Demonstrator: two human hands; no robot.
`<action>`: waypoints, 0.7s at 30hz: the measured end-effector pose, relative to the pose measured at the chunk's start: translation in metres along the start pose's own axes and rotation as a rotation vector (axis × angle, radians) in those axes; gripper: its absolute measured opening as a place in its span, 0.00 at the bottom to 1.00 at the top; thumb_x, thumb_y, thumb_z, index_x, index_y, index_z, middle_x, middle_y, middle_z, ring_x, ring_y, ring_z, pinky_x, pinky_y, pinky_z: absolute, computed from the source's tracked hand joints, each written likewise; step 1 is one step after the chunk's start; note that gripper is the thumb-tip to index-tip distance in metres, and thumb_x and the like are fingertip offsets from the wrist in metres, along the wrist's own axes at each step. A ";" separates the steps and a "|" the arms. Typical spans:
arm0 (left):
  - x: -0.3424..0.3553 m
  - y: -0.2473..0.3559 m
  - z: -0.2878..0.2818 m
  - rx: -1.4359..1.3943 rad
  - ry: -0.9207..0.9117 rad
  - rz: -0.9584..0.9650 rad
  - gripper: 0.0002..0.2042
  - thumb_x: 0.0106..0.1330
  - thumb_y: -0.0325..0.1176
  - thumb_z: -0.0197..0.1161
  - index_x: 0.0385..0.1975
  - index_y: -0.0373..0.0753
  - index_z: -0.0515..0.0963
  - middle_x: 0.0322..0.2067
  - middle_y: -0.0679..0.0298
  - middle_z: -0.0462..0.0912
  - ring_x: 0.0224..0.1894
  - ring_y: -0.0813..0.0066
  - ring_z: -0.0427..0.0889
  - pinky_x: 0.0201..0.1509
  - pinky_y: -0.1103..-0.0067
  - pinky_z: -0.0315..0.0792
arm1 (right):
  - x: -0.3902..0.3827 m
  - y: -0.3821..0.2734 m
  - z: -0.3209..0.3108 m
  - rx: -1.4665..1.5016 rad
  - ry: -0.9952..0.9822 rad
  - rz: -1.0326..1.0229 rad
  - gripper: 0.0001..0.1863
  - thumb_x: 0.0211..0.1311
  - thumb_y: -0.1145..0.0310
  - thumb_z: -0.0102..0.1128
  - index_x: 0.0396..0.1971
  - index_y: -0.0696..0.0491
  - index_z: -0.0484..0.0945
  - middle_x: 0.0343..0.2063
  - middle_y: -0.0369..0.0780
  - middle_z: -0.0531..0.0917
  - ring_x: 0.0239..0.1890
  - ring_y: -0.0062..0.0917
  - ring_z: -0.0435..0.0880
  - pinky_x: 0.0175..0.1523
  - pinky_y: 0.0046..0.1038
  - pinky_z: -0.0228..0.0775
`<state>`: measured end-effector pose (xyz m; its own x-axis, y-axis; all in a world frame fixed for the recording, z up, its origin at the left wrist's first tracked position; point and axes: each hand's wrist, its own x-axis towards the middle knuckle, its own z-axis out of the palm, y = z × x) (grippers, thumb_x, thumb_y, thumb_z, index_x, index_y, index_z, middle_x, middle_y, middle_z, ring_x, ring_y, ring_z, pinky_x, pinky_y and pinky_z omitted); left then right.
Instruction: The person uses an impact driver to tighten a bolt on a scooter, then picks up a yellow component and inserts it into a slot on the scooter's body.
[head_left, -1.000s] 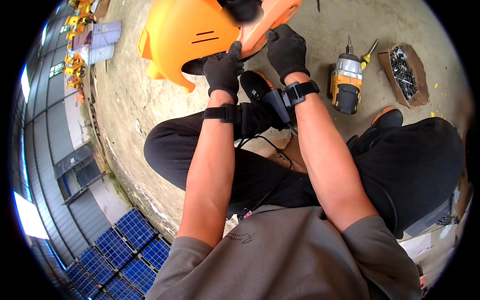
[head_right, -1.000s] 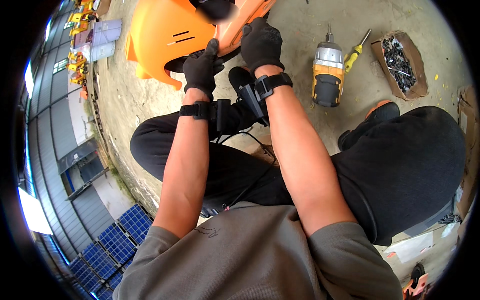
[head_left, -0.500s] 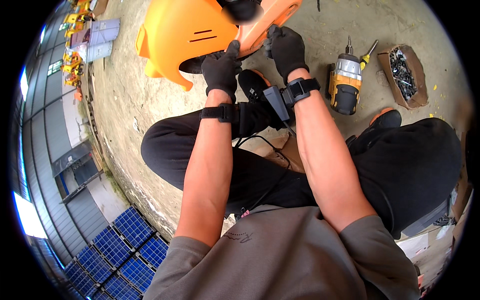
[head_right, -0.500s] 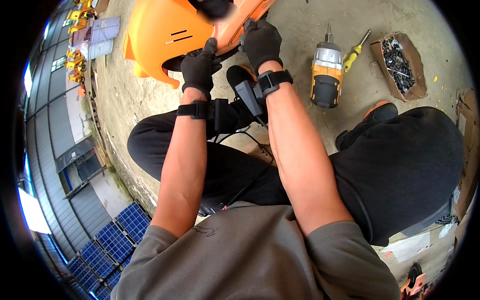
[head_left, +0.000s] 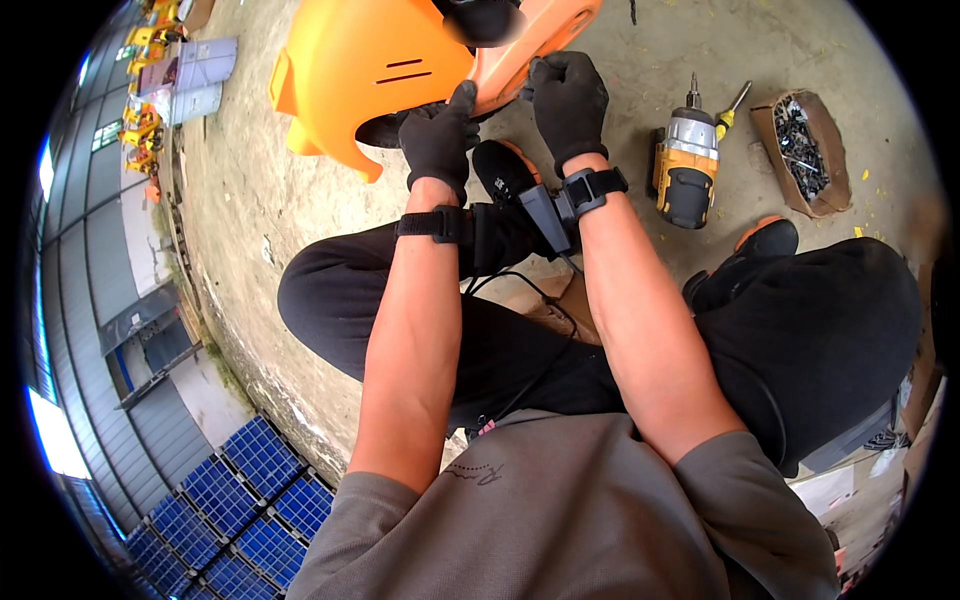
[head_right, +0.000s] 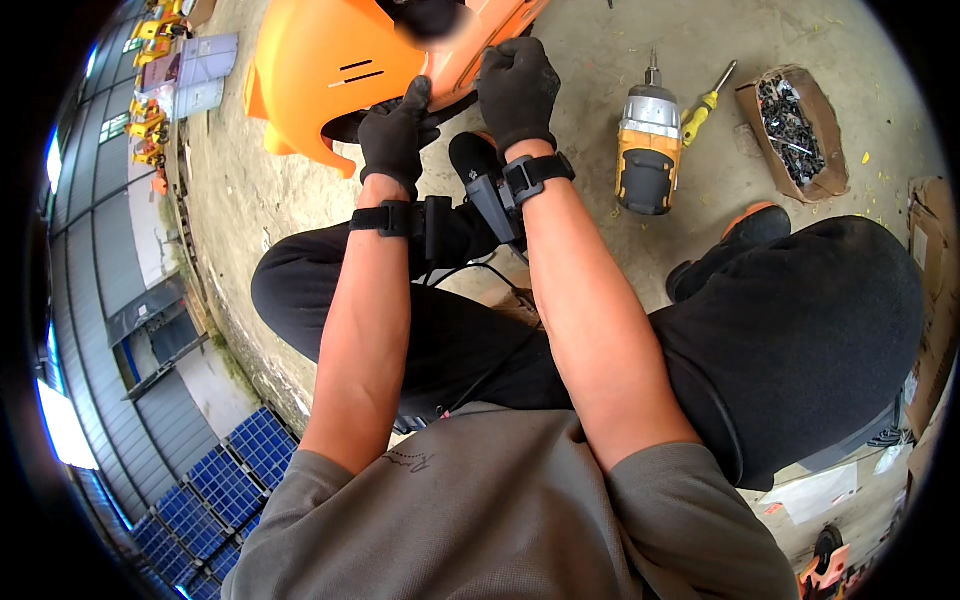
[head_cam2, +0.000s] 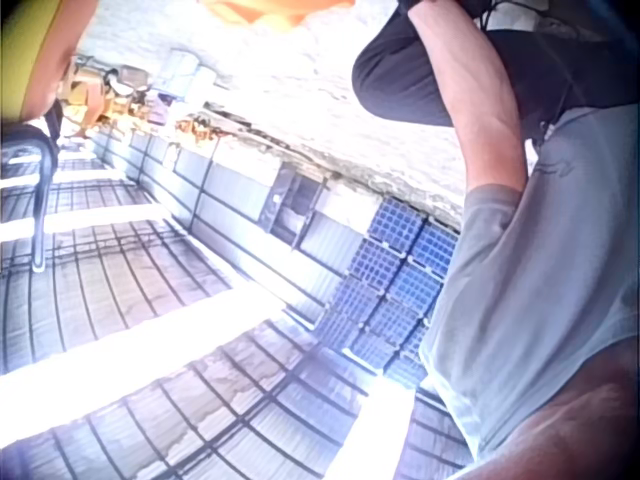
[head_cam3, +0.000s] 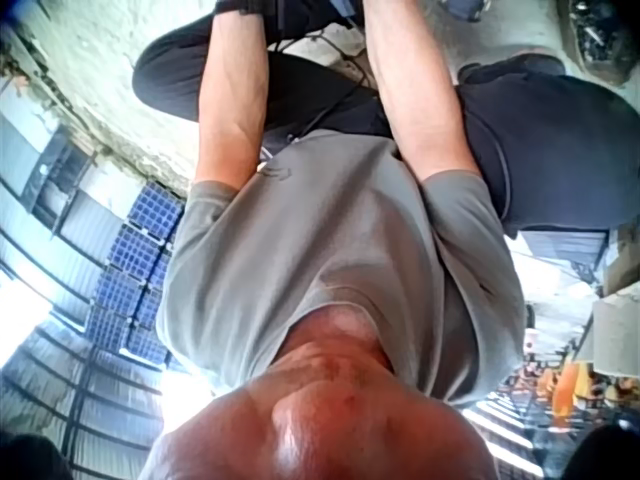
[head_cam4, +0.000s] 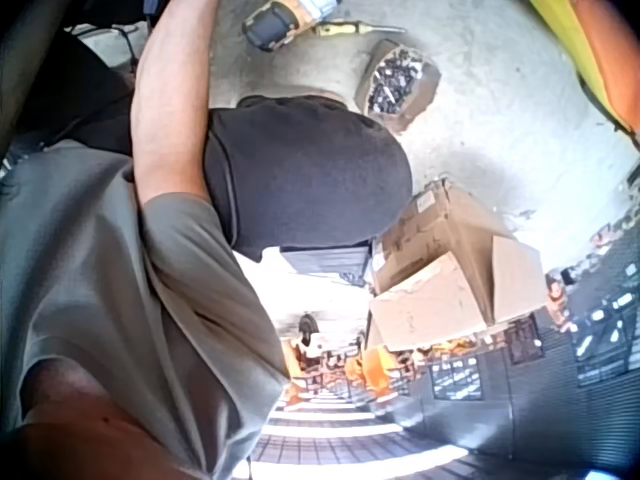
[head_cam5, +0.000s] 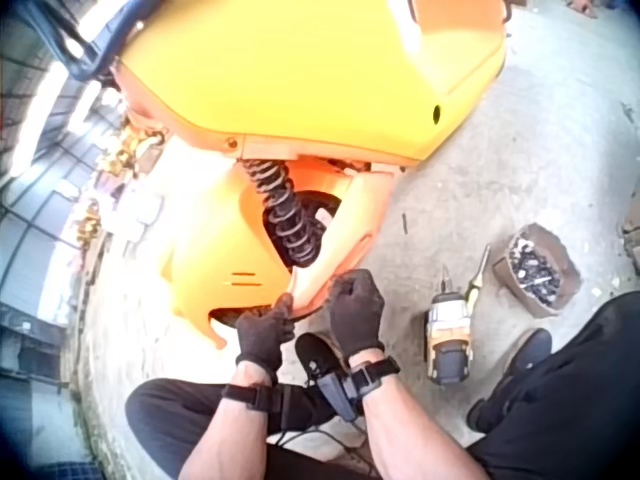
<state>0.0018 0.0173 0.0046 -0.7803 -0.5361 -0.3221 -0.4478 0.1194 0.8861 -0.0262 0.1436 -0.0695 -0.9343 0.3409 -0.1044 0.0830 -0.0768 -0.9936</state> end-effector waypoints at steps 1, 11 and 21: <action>0.000 0.001 0.002 -0.024 0.011 -0.007 0.13 0.57 0.36 0.74 0.30 0.35 0.78 0.21 0.67 0.76 0.15 0.78 0.75 0.18 0.82 0.72 | 0.001 0.002 -0.001 -0.048 0.007 -0.033 0.11 0.59 0.64 0.60 0.33 0.57 0.76 0.29 0.49 0.84 0.34 0.46 0.83 0.42 0.43 0.74; -0.001 -0.002 0.000 -0.018 -0.019 0.003 0.15 0.58 0.39 0.74 0.34 0.36 0.79 0.24 0.68 0.79 0.18 0.78 0.78 0.20 0.83 0.76 | -0.005 -0.013 -0.005 -0.275 -0.004 -0.190 0.09 0.60 0.66 0.59 0.33 0.57 0.76 0.30 0.51 0.83 0.36 0.51 0.82 0.41 0.46 0.73; -0.001 -0.003 -0.002 -0.009 -0.031 0.010 0.16 0.58 0.40 0.74 0.36 0.35 0.79 0.25 0.67 0.80 0.19 0.78 0.79 0.21 0.84 0.76 | 0.002 0.001 -0.002 -0.088 -0.106 -0.057 0.13 0.67 0.66 0.58 0.25 0.59 0.75 0.19 0.41 0.81 0.22 0.27 0.82 0.29 0.30 0.75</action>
<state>0.0046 0.0158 0.0028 -0.7979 -0.5091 -0.3227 -0.4359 0.1175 0.8923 -0.0274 0.1463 -0.0704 -0.9694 0.2409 -0.0473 0.0547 0.0243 -0.9982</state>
